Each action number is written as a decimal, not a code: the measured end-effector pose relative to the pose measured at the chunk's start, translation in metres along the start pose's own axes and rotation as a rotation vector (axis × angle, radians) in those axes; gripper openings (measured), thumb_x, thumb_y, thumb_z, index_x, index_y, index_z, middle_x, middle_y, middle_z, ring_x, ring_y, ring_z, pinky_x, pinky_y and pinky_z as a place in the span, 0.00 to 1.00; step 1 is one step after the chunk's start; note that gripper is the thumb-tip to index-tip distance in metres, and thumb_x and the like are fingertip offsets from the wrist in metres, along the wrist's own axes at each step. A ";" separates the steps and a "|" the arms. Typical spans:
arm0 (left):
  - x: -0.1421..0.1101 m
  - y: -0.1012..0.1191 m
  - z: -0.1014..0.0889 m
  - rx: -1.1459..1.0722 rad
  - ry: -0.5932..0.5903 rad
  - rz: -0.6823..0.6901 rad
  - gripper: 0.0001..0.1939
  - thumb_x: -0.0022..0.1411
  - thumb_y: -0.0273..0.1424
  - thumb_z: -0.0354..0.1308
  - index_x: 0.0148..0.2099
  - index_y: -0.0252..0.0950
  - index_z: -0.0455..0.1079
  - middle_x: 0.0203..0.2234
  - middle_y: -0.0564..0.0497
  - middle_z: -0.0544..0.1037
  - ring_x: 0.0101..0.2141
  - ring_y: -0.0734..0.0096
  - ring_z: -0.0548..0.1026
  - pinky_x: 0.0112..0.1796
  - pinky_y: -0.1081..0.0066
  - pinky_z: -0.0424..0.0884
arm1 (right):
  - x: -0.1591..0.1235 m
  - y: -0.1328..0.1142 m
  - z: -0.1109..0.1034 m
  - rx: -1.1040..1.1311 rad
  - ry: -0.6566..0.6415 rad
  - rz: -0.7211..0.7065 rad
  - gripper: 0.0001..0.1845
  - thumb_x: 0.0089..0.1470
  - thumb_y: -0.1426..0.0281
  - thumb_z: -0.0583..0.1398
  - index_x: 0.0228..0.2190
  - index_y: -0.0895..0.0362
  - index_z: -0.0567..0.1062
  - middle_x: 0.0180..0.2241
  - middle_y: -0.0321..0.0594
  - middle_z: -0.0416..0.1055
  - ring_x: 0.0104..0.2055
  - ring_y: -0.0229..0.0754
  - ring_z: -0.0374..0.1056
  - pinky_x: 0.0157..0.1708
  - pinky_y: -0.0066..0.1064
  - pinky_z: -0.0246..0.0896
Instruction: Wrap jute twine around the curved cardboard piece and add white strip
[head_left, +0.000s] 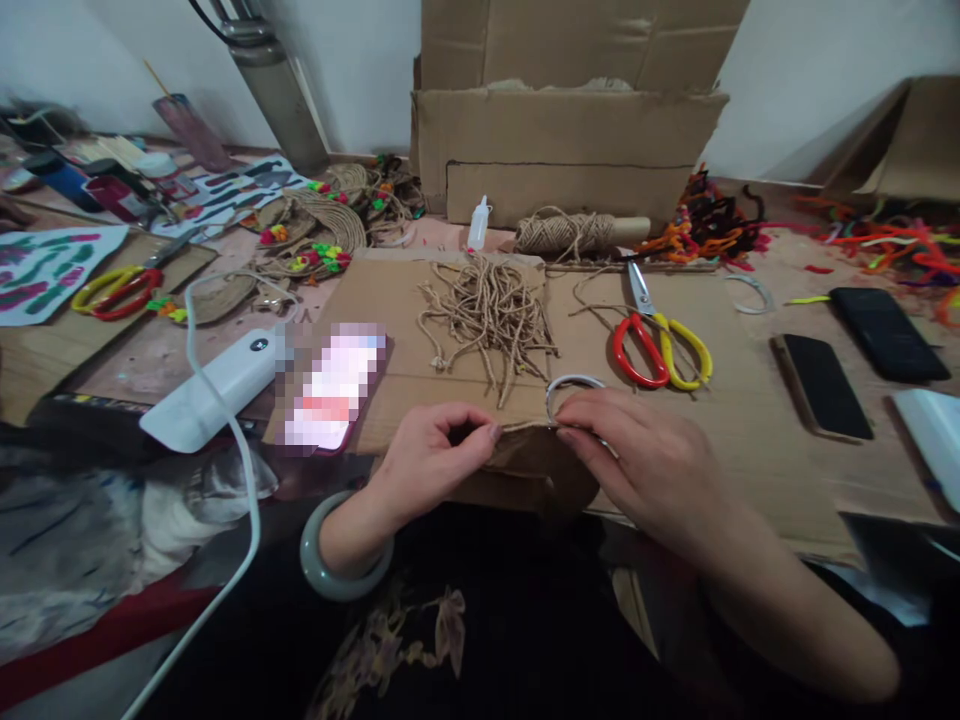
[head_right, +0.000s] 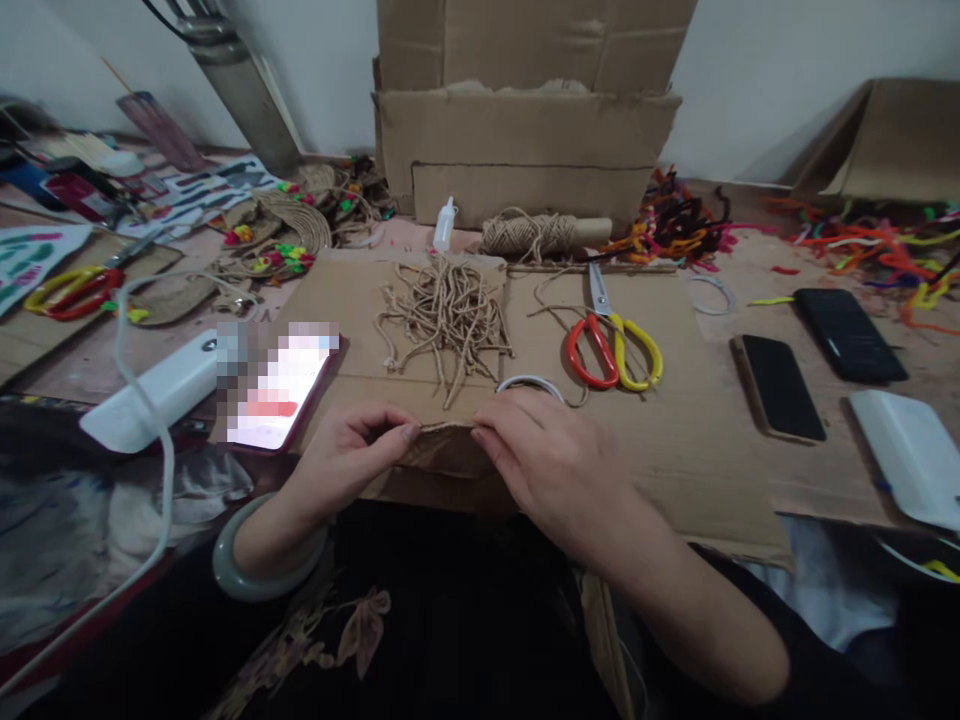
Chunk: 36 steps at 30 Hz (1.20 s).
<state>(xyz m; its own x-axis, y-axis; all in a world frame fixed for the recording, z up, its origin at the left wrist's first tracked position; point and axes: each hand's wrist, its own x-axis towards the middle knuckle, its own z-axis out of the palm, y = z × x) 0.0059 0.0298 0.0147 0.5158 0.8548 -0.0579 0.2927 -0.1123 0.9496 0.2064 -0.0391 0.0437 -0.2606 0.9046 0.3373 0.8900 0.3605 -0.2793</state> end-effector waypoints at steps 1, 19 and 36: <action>0.000 0.000 0.001 -0.008 0.005 0.003 0.10 0.55 0.32 0.54 0.28 0.33 0.73 0.19 0.53 0.73 0.23 0.75 0.68 0.26 0.76 0.63 | -0.001 0.000 0.002 -0.008 0.022 0.001 0.07 0.58 0.71 0.53 0.34 0.56 0.72 0.36 0.43 0.75 0.40 0.43 0.70 0.38 0.34 0.64; -0.002 -0.008 0.005 -0.093 0.055 -0.045 0.11 0.56 0.34 0.55 0.28 0.32 0.73 0.18 0.55 0.69 0.21 0.78 0.63 0.24 0.77 0.59 | 0.000 -0.002 0.016 -0.040 0.219 -0.009 0.05 0.54 0.74 0.57 0.32 0.58 0.74 0.36 0.42 0.76 0.39 0.41 0.71 0.40 0.33 0.67; -0.005 0.000 -0.003 -0.003 -0.167 -0.046 0.15 0.59 0.38 0.52 0.32 0.32 0.74 0.21 0.53 0.72 0.24 0.77 0.66 0.26 0.76 0.61 | 0.009 0.005 0.001 0.298 -0.129 0.041 0.07 0.55 0.72 0.55 0.29 0.57 0.73 0.27 0.38 0.73 0.31 0.37 0.67 0.31 0.28 0.60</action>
<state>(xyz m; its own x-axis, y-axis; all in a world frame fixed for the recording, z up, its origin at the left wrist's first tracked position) 0.0011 0.0274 0.0163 0.6288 0.7626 -0.1518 0.3167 -0.0728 0.9457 0.2084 -0.0289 0.0443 -0.2890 0.9343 0.2088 0.7572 0.3565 -0.5473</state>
